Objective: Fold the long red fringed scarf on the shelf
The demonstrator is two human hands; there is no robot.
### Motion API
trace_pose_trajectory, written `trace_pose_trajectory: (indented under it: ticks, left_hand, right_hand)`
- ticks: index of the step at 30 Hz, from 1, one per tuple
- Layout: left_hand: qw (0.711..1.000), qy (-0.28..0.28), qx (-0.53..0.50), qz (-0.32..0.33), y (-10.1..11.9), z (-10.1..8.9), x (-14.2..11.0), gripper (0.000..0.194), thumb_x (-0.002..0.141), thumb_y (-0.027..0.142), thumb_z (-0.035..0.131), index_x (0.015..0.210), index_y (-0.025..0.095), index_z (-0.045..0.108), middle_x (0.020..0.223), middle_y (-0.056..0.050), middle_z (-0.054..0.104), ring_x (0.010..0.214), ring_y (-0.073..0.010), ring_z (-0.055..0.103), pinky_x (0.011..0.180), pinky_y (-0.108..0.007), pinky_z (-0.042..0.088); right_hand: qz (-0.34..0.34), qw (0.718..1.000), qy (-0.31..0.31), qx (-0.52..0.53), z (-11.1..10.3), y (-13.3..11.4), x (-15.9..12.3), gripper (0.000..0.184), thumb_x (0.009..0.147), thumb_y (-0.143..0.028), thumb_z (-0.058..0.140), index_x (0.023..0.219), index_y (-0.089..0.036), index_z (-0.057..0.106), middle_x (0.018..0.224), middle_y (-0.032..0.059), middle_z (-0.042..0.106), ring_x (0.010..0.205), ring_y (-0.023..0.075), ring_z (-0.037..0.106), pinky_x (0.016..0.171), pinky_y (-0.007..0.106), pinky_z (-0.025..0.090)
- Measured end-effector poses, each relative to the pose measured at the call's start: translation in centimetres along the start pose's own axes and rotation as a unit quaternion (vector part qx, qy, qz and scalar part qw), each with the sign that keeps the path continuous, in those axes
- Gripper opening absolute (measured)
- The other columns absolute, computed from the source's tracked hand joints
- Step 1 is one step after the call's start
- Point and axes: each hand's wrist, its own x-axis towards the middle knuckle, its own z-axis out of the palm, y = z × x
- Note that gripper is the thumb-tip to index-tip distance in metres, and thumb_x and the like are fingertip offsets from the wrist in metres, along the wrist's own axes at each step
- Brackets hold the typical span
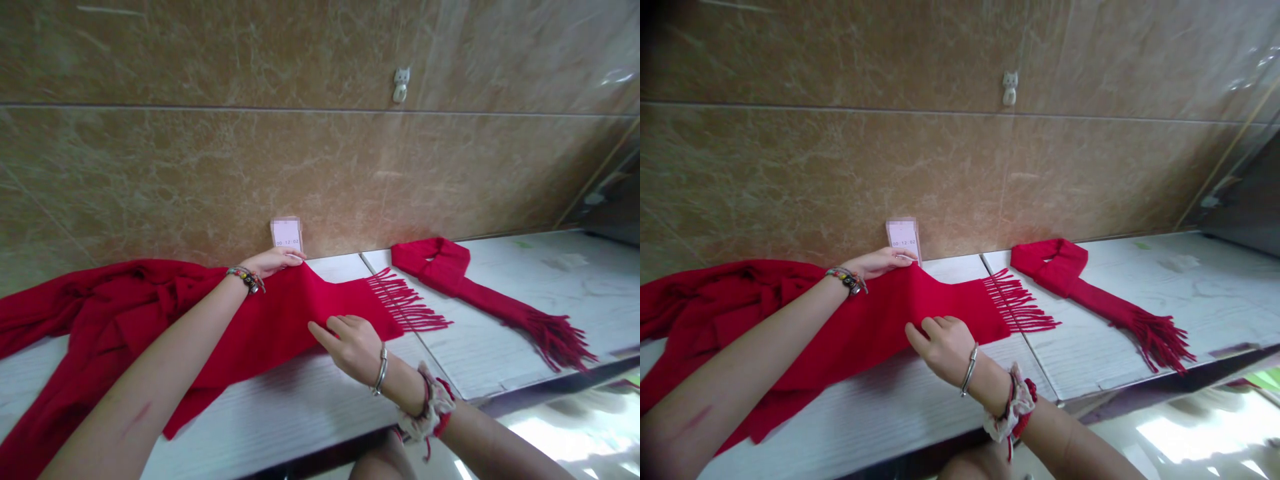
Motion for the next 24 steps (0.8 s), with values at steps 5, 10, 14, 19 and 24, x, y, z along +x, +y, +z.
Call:
trace_pose_trajectory:
  ticks: [5, 10, 14, 19, 24]
  left_hand:
    - [1.0, -0.001, 0.024, 0.009, 3.7, 3.2, 2.1, 0.026, 0.067, 0.018, 0.068, 0.092, 0.015, 0.061, 0.078, -0.001, 0.065, 0.075, -0.0122, 0.06, 0.076, -0.026, 0.046]
    - [0.997, -0.016, 0.08, 0.013, 5.3, 7.3, 5.8, 0.023, 0.071, 0.014, 0.062, 0.094, 0.014, 0.062, 0.081, -0.003, 0.066, 0.074, -0.0115, 0.06, 0.072, -0.024, 0.046]
    - [0.992, -0.025, 0.125, 0.012, 3.7, 10.6, 9.1, 0.019, 0.069, 0.013, 0.061, 0.089, 0.014, 0.065, 0.078, -0.003, 0.067, 0.075, -0.0119, 0.059, 0.068, -0.022, 0.046]
    - [0.981, -0.025, 0.19, 0.001, 0.0, 13.7, 11.9, 0.017, 0.065, 0.012, 0.059, 0.081, 0.015, 0.066, 0.064, 0.0, 0.065, 0.067, -0.0133, 0.059, 0.061, -0.022, 0.045]
    - [0.965, -0.009, 0.263, 0.01, -2.3, 14.9, 12.9, 0.02, 0.061, 0.01, 0.057, 0.079, 0.012, 0.066, 0.064, -0.001, 0.065, 0.064, -0.0157, 0.06, 0.061, -0.024, 0.045]
  right_hand:
    - [0.105, 0.994, 0.017, -0.004, -2.7, 2.9, -1.6, 0.034, 0.084, -0.007, 0.036, 0.107, -0.017, 0.06, 0.061, 0.0007, 0.053, 0.051, 0.0105, 0.046, 0.049, 0.024, 0.034]
    - [0.202, 0.979, 0.01, -0.026, -4.2, 6.0, -5.0, 0.04, 0.081, -0.007, 0.034, 0.109, -0.017, 0.06, 0.063, 0.0026, 0.058, 0.053, 0.0113, 0.05, 0.049, 0.022, 0.036]
    - [0.257, 0.963, -0.081, -0.023, -3.7, 7.7, -8.3, 0.042, 0.08, -0.009, 0.035, 0.113, -0.02, 0.058, 0.07, 0.0039, 0.063, 0.058, 0.012, 0.055, 0.051, 0.021, 0.039]
    - [0.279, 0.937, -0.21, -0.009, -2.8, 8.6, -11.0, 0.041, 0.081, -0.008, 0.04, 0.117, -0.021, 0.055, 0.074, 0.0039, 0.064, 0.06, 0.0127, 0.057, 0.052, 0.021, 0.04]
    - [0.243, 0.943, -0.226, -0.008, -2.5, 8.8, -11.5, 0.038, 0.081, -0.007, 0.044, 0.115, -0.019, 0.057, 0.081, 0.0074, 0.062, 0.071, 0.016, 0.057, 0.061, 0.025, 0.045]
